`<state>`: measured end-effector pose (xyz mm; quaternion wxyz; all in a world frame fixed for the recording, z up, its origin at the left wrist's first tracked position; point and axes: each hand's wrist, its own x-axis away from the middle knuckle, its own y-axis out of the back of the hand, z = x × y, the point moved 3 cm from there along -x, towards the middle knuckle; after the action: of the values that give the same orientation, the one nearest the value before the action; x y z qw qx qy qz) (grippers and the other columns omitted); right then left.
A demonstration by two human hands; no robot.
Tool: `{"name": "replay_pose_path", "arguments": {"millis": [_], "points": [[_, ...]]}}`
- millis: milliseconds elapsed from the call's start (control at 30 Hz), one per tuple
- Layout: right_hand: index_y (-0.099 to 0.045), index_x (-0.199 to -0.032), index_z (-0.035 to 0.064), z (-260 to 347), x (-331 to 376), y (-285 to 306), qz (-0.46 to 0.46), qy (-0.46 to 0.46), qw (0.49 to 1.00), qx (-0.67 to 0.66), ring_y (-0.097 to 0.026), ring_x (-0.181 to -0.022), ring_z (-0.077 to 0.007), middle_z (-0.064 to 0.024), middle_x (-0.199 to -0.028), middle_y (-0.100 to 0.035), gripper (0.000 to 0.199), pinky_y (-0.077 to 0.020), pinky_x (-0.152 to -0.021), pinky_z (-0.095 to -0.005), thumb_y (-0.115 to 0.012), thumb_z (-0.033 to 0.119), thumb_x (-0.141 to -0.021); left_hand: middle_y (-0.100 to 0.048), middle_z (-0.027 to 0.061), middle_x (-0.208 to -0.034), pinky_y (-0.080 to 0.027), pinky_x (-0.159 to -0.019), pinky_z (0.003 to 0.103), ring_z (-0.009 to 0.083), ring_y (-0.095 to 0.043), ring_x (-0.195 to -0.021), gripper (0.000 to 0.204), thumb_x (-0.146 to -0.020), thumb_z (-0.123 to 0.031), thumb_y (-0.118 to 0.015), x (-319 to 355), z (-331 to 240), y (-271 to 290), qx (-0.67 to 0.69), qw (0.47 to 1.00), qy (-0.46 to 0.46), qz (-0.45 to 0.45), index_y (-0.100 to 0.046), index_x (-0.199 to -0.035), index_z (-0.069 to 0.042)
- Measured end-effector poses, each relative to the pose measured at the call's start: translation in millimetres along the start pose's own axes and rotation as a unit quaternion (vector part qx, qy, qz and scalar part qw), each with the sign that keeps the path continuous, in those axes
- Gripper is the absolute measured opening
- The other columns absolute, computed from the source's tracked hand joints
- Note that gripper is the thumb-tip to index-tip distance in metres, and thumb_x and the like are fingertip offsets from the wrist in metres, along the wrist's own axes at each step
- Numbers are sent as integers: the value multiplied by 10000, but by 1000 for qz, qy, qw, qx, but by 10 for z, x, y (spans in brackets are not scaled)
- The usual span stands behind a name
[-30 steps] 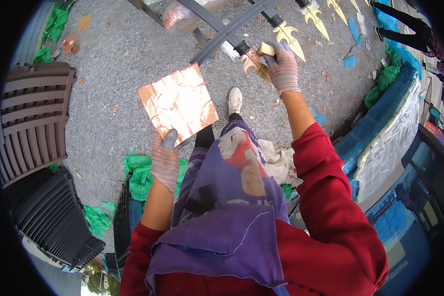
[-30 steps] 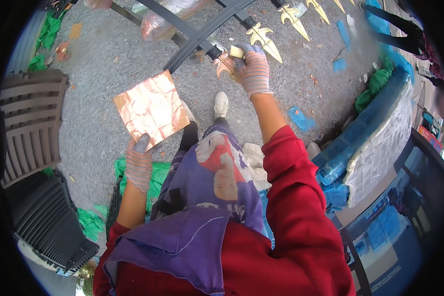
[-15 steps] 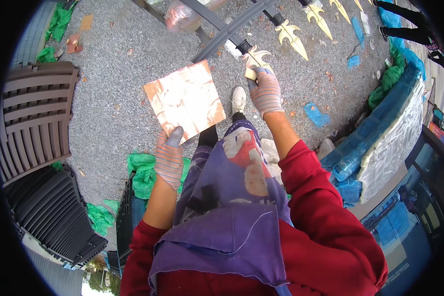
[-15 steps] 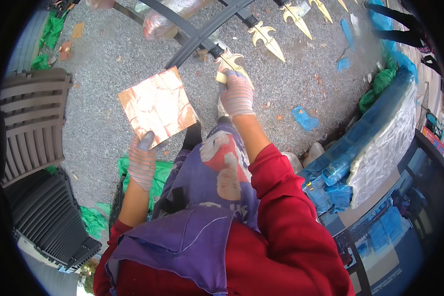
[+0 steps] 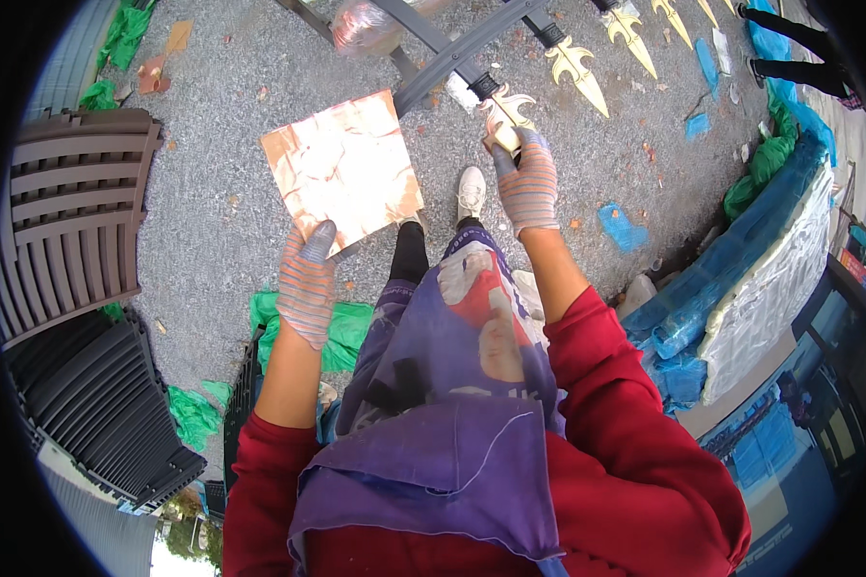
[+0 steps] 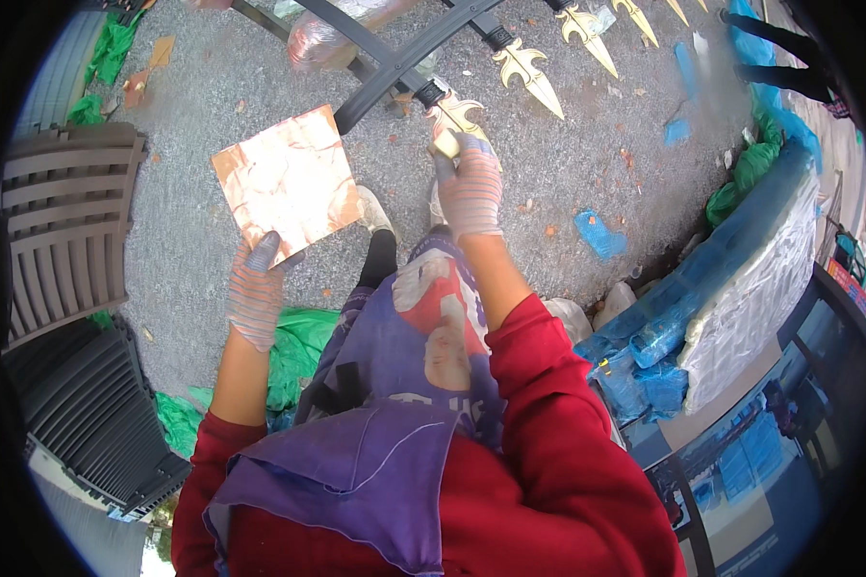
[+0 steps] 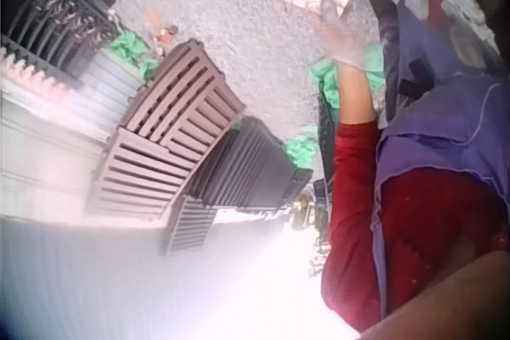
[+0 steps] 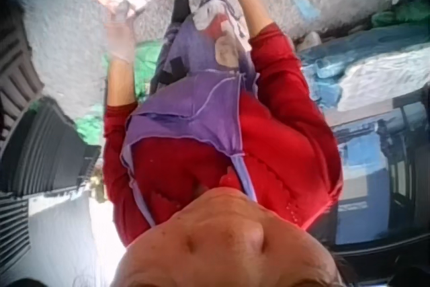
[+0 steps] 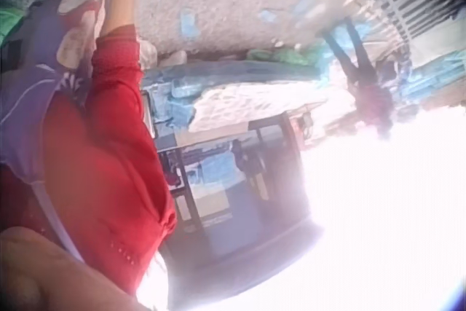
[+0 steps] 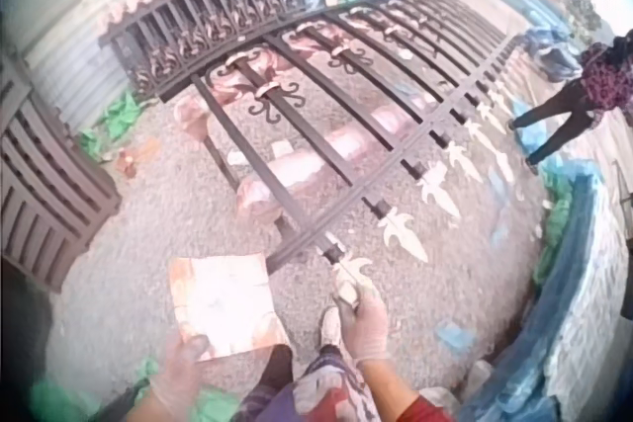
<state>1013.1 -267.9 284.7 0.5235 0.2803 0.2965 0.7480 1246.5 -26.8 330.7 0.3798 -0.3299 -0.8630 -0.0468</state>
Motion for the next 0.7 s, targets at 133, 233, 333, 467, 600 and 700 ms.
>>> {"name": "replay_pose_path", "arguments": {"millis": [133, 233, 333, 467, 600, 700], "points": [[-610, -1100, 66, 68, -334, -44, 34, 40, 993, 103, -595, -979, -387, -181, -1005, -626, 283, -484, -835, -470, -683, 154, -840, -604, 83, -1110, -568, -888, 476, 229, -613, -1075, 330, -910, -141, -640, -22, -436, -511, 9, 1000, -6, -8, -536, -1208, -46], [-618, -1151, 61, -138, 59, -95, 74, 30, 992, 93, -622, -932, -359, -179, -1016, -649, 342, -504, -819, -440, -714, 156, -837, -603, 78, -1105, -576, -879, 480, 224, -611, -1067, 311, -905, -128, -648, -27, -444, -684, 28, 1000, -5, 12, -541, -1187, -54], [-600, -1191, 35, -298, 293, 179, 50, -83, 989, -109, -657, -888, -218, -146, -1002, -679, 362, -524, -788, -335, -728, 134, -867, -590, 80, -1095, -590, -868, 460, 223, -613, -1039, 265, -916, -76, -620, 37, -264, -796, 22, 999, 18, 34, -536, -1167, -57], [-583, -1203, 6, -106, 239, 652, 44, -171, 906, -386, -627, -972, -149, -80, -1098, -677, 338, -512, -853, -309, -702, 125, -909, -572, 87, -1078, -599, -866, 420, 221, -615, -1015, 240, -918, -70, -614, 150, -41, -1090, -87, 990, 8, 115, -530, -1142, -57], [-594, -1207, 41, 330, 245, 900, 66, -71, 894, -438, -608, -982, -130, -60, -1110, -661, 321, -501, -863, -287, -683, 87, -902, -592, 78, -1081, -549, -825, 287, 198, -650, -949, 235, -938, -119, -600, 229, 50, -1417, -84, 990, 44, 103, -534, -1151, -44], [-603, -1202, 64, 435, 256, 922, 79, -68, 906, -410, -611, -937, -118, -51, -1059, -654, 332, -505, -829, -286, -694, 97, -885, -615, 38, -951, -502, -706, 268, 150, -630, -800, 179, -950, -196, -615, 311, 53, -1586, -177, 980, -5, 86, -582, -1055, -55]]}}
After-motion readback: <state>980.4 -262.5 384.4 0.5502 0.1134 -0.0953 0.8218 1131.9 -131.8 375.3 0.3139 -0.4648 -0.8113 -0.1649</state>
